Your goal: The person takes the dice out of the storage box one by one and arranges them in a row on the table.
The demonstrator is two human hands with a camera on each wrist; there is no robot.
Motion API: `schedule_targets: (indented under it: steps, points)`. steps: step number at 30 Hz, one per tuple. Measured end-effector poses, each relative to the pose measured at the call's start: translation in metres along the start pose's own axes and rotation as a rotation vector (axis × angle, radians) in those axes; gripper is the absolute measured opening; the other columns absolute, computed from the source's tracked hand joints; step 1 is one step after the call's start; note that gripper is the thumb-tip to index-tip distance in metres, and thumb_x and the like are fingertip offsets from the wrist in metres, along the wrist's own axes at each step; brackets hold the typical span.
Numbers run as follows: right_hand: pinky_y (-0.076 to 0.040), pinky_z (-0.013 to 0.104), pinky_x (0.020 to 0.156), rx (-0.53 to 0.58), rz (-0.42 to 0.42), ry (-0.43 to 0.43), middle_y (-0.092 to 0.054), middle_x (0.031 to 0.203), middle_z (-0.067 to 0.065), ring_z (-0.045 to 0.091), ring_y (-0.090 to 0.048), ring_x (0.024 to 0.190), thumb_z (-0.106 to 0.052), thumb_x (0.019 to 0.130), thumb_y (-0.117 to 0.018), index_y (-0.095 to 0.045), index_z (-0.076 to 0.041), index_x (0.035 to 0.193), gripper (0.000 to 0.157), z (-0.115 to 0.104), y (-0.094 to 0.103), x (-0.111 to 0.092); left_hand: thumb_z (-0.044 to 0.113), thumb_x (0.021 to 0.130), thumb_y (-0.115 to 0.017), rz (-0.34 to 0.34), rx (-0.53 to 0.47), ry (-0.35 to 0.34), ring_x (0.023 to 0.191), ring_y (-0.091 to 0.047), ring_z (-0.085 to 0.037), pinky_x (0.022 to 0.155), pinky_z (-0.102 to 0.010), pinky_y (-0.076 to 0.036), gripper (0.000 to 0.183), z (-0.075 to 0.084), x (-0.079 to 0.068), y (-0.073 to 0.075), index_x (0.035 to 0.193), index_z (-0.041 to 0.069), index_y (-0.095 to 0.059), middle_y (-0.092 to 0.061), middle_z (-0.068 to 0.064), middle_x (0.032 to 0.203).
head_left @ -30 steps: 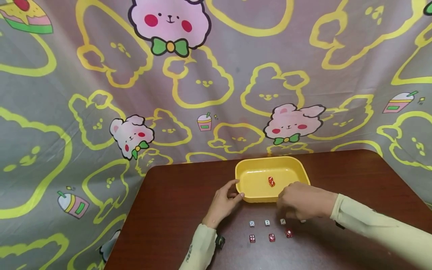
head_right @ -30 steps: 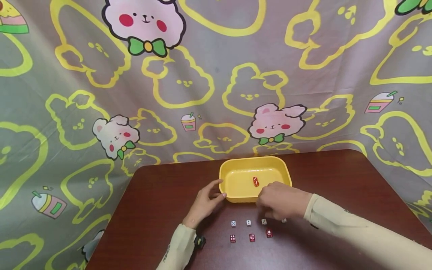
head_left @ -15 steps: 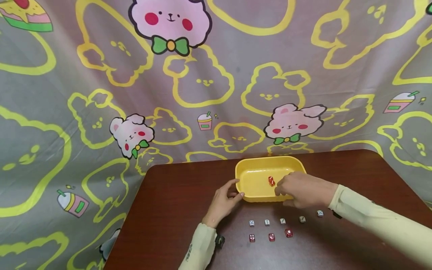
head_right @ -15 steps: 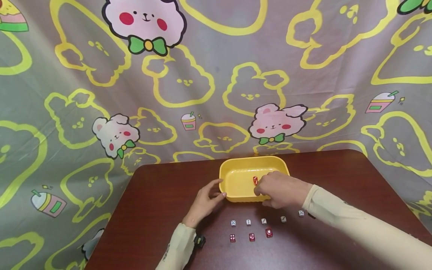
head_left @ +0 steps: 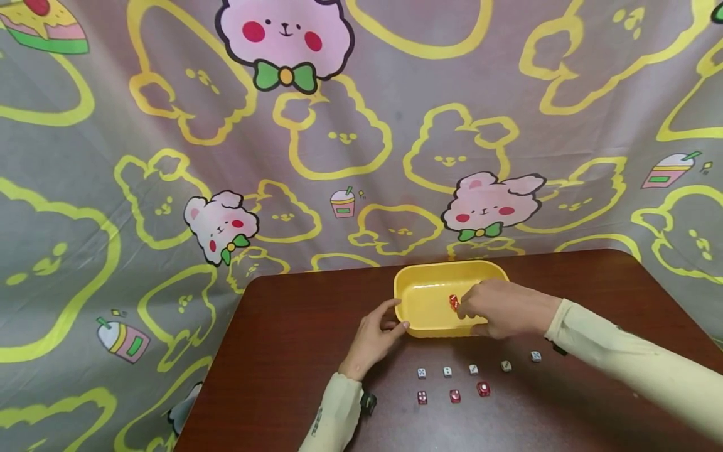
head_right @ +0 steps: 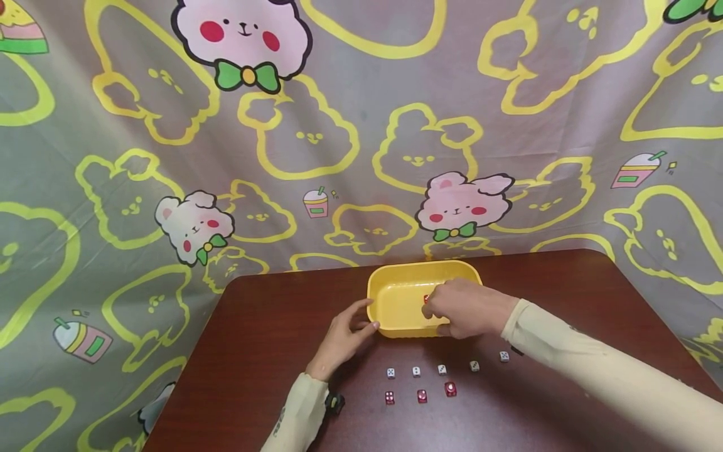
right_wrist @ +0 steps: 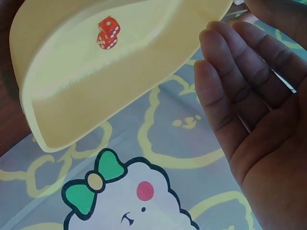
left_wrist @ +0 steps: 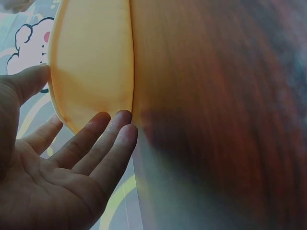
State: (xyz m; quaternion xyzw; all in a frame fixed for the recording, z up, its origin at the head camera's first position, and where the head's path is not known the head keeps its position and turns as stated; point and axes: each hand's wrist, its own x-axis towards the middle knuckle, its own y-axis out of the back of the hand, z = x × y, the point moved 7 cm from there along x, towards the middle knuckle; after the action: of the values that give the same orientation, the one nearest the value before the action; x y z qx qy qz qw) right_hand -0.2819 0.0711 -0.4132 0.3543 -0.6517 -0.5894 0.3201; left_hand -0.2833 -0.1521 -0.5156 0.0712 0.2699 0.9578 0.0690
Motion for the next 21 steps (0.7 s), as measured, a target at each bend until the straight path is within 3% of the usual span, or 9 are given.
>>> schedule_targets:
  steps: [9,21]
  points:
    - [-0.06,0.032,0.071,-0.029,-0.002,0.017,-0.08,0.092,-0.003,0.007,-0.068,0.076,-0.019,0.082,-0.088,-0.081,-0.014,0.104,0.024,0.007,0.005,0.005,0.028,0.098,-0.075,0.003,0.001,-0.008,0.108,-0.076,-0.026,0.085,-0.031,-0.064,0.053,0.0,0.0,0.0,0.147,0.017,-0.057,-0.065,-0.015,0.139]
    - [-0.062,0.036,0.074,-0.048,-0.028,-0.008,-0.079,0.089,-0.007,0.01,-0.071,0.079,-0.02,0.083,-0.088,-0.08,-0.019,0.102,0.021,0.017,0.01,0.013,0.027,0.098,-0.075,0.004,0.004,-0.011,0.107,-0.076,-0.025,0.081,-0.028,-0.063,0.054,0.0,0.001,-0.001,0.148,0.015,-0.057,-0.065,-0.015,0.141]
